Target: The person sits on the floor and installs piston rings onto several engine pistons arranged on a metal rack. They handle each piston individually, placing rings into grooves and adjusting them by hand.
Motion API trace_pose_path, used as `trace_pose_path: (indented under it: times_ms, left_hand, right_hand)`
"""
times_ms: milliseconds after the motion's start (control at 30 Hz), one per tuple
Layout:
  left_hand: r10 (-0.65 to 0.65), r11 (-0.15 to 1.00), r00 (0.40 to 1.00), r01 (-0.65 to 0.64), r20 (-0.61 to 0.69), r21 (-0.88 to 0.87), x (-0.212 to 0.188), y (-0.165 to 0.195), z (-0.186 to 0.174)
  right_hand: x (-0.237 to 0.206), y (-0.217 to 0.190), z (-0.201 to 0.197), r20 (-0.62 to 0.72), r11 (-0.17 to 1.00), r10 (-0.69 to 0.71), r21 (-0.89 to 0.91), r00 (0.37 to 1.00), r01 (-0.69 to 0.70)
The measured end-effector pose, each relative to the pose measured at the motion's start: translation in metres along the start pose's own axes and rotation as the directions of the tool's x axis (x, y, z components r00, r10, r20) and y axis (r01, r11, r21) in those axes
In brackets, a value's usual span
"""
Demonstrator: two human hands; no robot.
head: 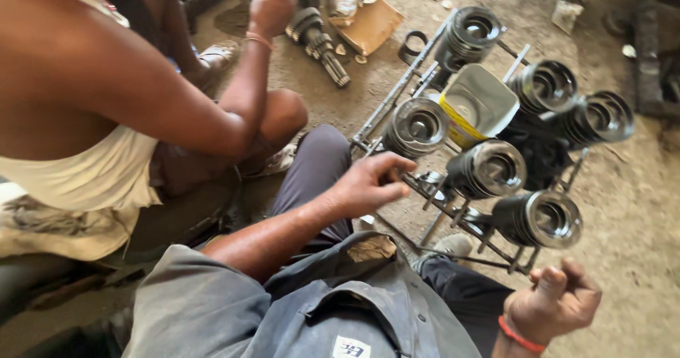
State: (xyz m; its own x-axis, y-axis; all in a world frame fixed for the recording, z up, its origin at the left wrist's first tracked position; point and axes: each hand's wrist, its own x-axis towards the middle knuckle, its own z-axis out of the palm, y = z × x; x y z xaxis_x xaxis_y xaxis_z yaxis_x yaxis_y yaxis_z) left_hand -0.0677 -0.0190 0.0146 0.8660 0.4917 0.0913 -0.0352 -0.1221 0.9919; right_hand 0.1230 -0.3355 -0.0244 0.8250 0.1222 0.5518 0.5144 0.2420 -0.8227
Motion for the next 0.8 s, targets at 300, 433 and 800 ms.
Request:
trace_pose_path:
  times_ms: [300, 433, 800]
  left_hand:
    - [-0.145, 0.819, 0.869, -0.163, -0.473, -0.551, 0.032, -0.046, -0.09]
    - [-0.167, 0.854, 0.829, -0.148, -0.534, -0.498, 0.035, -0.037, -0.098]
    - [0.159, 0.813, 0.796, -0.441, 0.584, 0.38, -0.061, 0.016, -0.055]
  right_hand:
    - [-0.031, -0.023, 0.045, 0.147, 0.99, 0.045, -0.139, 0.988, -0.025]
    - [-0.041, -0.042, 0.067, 0.204, 0.966, 0.208, -0.199, 0.957, -0.167]
    - [-0.03, -0.084, 0.169, 0.964, 0.964, 0.176, -0.21, 0.198, 0.165]
